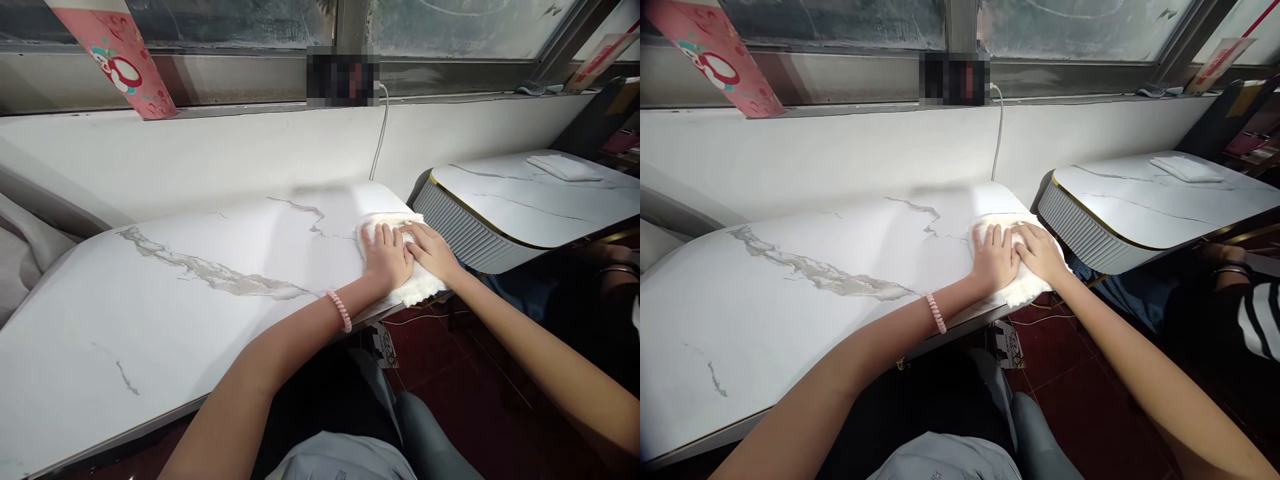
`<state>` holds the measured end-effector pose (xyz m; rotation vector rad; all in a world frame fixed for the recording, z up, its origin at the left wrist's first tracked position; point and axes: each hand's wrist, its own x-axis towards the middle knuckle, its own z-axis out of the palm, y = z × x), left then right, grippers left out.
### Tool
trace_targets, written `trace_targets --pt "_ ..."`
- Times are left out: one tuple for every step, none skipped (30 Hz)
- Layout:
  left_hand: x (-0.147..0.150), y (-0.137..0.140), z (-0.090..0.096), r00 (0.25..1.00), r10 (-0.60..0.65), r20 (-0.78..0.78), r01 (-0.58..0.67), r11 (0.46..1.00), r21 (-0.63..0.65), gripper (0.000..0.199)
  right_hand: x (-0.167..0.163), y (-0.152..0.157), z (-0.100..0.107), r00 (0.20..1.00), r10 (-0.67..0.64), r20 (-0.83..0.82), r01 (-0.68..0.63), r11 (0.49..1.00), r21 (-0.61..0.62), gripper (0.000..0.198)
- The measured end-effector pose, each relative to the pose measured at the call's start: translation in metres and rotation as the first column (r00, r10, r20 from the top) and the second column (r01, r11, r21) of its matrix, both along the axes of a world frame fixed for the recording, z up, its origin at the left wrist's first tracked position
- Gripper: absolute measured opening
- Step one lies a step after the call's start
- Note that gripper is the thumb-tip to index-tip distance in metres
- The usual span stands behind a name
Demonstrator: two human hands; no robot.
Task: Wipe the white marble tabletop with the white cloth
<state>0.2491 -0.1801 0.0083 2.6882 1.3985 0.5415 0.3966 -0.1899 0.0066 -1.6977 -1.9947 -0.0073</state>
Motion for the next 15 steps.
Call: trace_targets --pt "-0.006 0.0 0.0 1.0 -0.002 -0.005 0.002 1.0 -0.003 0.056 -0.006 -0.001 0.0 1.0 -0.01 0.005 0.01 1.0 0.0 0.039" --pt "-0.011 0.0 0.0 1.0 -0.003 -0.009 0.003 1.0 -0.005 0.056 -0.012 -0.001 0.001 1.0 -0.021 0.007 0.021 1.0 0.0 0.039" --pt "-0.016 0.001 0.0 1.0 -0.005 -0.011 0.004 1.0 -0.006 0.056 -0.018 -0.001 0.002 1.0 -0.028 0.007 0.028 1.0 -0.002 0.039" --pt "-0.021 0.002 0.0 1.0 -0.007 -0.011 0.007 1.0 -0.008 0.056 -0.024 0.0 0.002 1.0 -0.031 0.006 0.031 1.0 -0.005 0.039" --pt "-0.026 0.005 -0.001 1.0 -0.008 -0.008 0.008 1.0 -0.01 0.055 -0.029 0.001 0.003 1.0 -0.03 0.004 0.03 1.0 -0.009 0.038" --pt "-0.03 0.007 -0.001 1.0 -0.009 -0.006 0.009 1.0 -0.011 0.056 -0.034 0.004 0.004 1.0 -0.027 0.001 0.027 1.0 -0.011 0.038" --pt "-0.034 0.011 -0.002 1.0 -0.007 -0.004 0.007 1.0 -0.015 0.056 -0.038 0.007 0.004 1.0 -0.023 -0.002 0.023 1.0 -0.011 0.037" --pt "-0.037 0.014 -0.002 1.0 -0.003 -0.005 0.002 1.0 -0.021 0.056 -0.043 0.01 0.005 1.0 -0.019 -0.004 0.019 1.0 -0.01 0.037" --pt "-0.041 0.018 -0.002 1.0 0.005 -0.009 -0.005 1.0 -0.03 0.056 -0.047 0.015 0.005 1.0 -0.013 -0.006 0.013 1.0 -0.009 0.037" --pt "-0.044 0.023 -0.001 1.0 0.013 -0.015 -0.014 0.999 -0.042 0.057 -0.05 0.02 0.005 1.0 -0.006 -0.008 0.006 1.0 -0.008 0.037" --pt "-0.047 0.028 -0.001 0.999 0.024 -0.023 -0.025 0.998 -0.057 0.057 -0.054 0.026 0.005 1.0 0.002 -0.012 -0.002 1.0 -0.007 0.037" --pt "-0.051 0.033 0.0 0.999 0.032 -0.029 -0.035 0.997 -0.073 0.057 -0.058 0.032 0.004 1.0 0.011 -0.017 -0.011 1.0 -0.005 0.037" --pt "-0.054 0.038 0.001 0.999 0.042 -0.033 -0.045 0.995 -0.088 0.058 -0.061 0.039 0.004 1.0 0.019 -0.025 -0.019 1.0 -0.003 0.036" --pt "-0.057 0.044 0.002 0.998 0.051 -0.035 -0.055 0.993 -0.101 0.058 -0.064 0.046 0.004 0.999 0.025 -0.033 -0.025 1.0 -0.002 0.036" --pt "-0.06 0.05 0.003 0.998 0.061 -0.035 -0.064 0.992 -0.112 0.058 -0.067 0.053 0.004 0.999 0.03 -0.04 -0.03 1.0 -0.001 0.035"
